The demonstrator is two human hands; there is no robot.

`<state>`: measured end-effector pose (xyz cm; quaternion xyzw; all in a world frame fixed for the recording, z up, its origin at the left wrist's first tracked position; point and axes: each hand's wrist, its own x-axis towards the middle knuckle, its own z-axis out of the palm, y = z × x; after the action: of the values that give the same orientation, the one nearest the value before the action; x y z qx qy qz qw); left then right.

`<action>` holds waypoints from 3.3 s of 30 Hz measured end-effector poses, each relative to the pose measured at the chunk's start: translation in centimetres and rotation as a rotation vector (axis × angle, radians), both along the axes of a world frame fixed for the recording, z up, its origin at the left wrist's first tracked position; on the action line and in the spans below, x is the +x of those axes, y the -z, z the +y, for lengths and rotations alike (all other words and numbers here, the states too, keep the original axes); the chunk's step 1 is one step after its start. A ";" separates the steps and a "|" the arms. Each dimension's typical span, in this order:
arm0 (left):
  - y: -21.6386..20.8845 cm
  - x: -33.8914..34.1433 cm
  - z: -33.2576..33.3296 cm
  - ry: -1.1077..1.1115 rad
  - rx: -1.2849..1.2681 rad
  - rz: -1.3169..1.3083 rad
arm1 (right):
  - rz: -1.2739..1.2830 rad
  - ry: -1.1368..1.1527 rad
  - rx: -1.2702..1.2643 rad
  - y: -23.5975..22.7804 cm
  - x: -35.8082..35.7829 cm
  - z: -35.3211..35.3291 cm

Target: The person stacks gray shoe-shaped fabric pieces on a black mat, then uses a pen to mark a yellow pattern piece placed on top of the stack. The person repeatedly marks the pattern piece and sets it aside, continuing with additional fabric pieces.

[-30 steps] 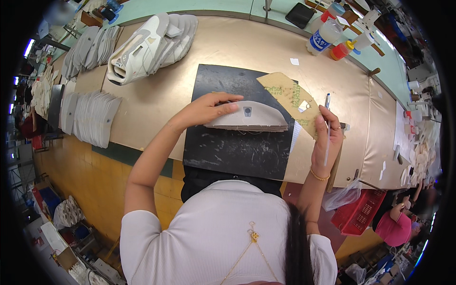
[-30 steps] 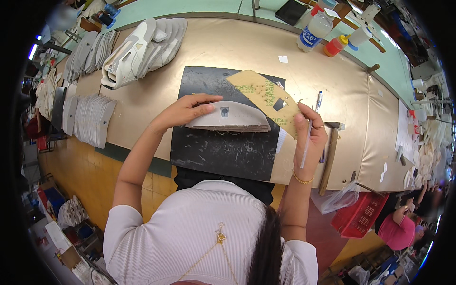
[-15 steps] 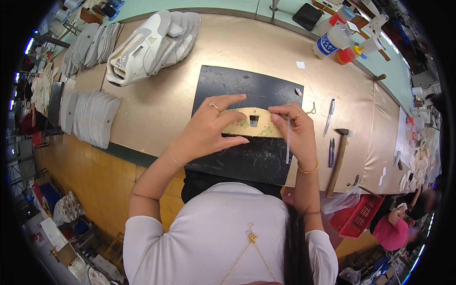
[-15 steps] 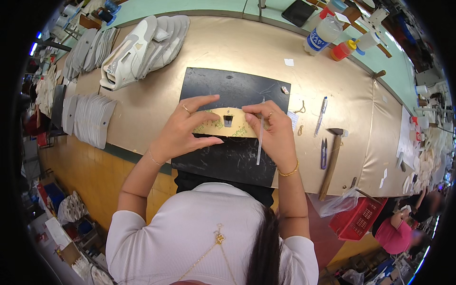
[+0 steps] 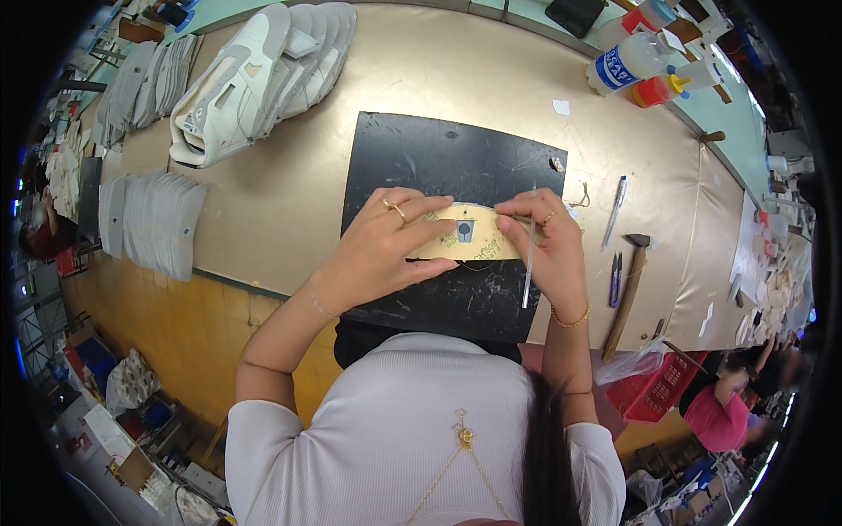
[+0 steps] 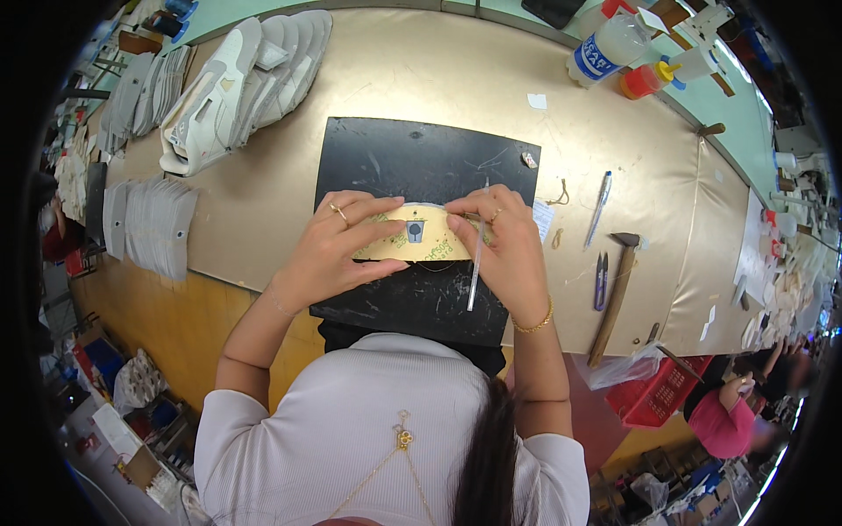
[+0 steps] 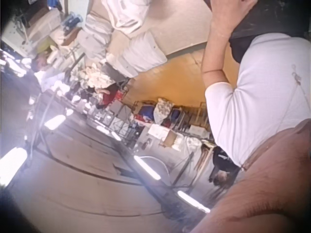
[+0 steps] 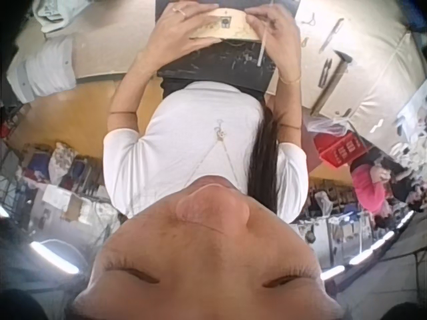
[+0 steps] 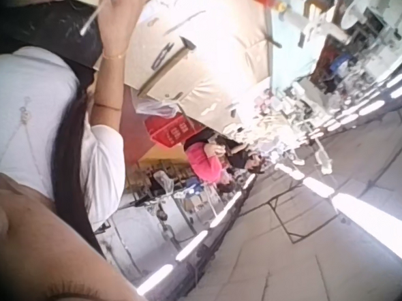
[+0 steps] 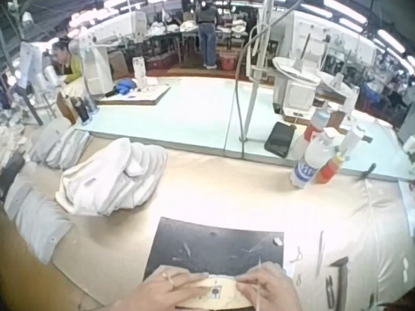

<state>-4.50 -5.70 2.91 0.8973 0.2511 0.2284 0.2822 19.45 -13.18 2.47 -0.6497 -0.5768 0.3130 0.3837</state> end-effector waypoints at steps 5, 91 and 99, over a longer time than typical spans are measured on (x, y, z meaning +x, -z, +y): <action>0.0 0.0 -0.1 -0.001 0.024 -0.015 | 0.040 -0.001 -0.022 -0.3 0.2 -0.2; 0.5 -0.4 3.0 -0.172 -0.268 -0.011 | 0.172 0.346 0.580 -3.5 0.9 -1.8; -0.5 0.0 0.6 -0.040 -0.157 -0.030 | 0.220 0.348 0.576 -3.3 0.8 -1.8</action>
<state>-4.45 -5.12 3.40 0.8637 0.2819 0.2269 0.3507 20.22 -14.99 5.79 -0.5659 -0.4773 0.1355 0.6585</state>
